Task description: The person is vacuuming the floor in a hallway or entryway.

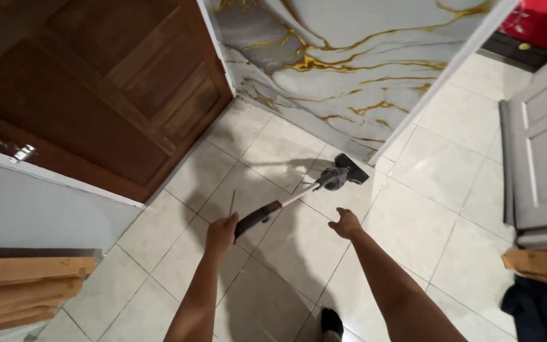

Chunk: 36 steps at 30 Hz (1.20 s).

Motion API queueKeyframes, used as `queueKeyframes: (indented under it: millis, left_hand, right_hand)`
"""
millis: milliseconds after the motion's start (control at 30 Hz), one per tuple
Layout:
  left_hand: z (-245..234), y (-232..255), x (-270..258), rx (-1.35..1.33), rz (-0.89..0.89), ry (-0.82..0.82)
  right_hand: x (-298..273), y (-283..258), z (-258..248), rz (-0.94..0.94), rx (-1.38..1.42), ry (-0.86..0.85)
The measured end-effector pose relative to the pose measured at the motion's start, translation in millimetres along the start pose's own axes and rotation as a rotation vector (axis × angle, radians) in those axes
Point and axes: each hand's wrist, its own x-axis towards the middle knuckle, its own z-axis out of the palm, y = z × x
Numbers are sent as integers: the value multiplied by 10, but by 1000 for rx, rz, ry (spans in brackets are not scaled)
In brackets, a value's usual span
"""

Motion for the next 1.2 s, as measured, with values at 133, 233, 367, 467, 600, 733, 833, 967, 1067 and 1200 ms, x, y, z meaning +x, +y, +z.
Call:
queueKeyframes:
  millis: [133, 233, 367, 467, 600, 733, 833, 967, 1067, 1200]
  left_hand:
    - [52, 154, -191, 58, -75, 15]
    - [94, 237, -271, -1, -3, 9]
    - [123, 570, -288, -180, 17, -45]
    - [151, 865, -265, -228, 55, -88]
    - [145, 1383, -249, 44, 312, -204]
    - [2, 1538, -210, 527, 178, -267]
    - [-5, 1376, -143, 537, 743, -73]
    - [60, 1774, -380, 840, 100, -308]
    - [47, 1525, -283, 815, 131, -300]
    - [-19, 1455, -167, 785, 88, -284]
  right_hand:
    - [629, -54, 5, 5, -108, 20]
    - [1111, -22, 32, 87, -149, -4]
    - [1680, 99, 12, 137, -169, 3]
    - [1981, 190, 43, 160, -159, 15]
    - [2618, 710, 186, 146, -124, 142]
    - [2521, 548, -74, 125, -120, 209]
    - [2698, 484, -147, 91, -103, 249]
    - [2980, 761, 162, 43, -96, 315]
    - [3234, 751, 268, 31, -63, 393]
    - [3160, 655, 349, 102, -84, 442]
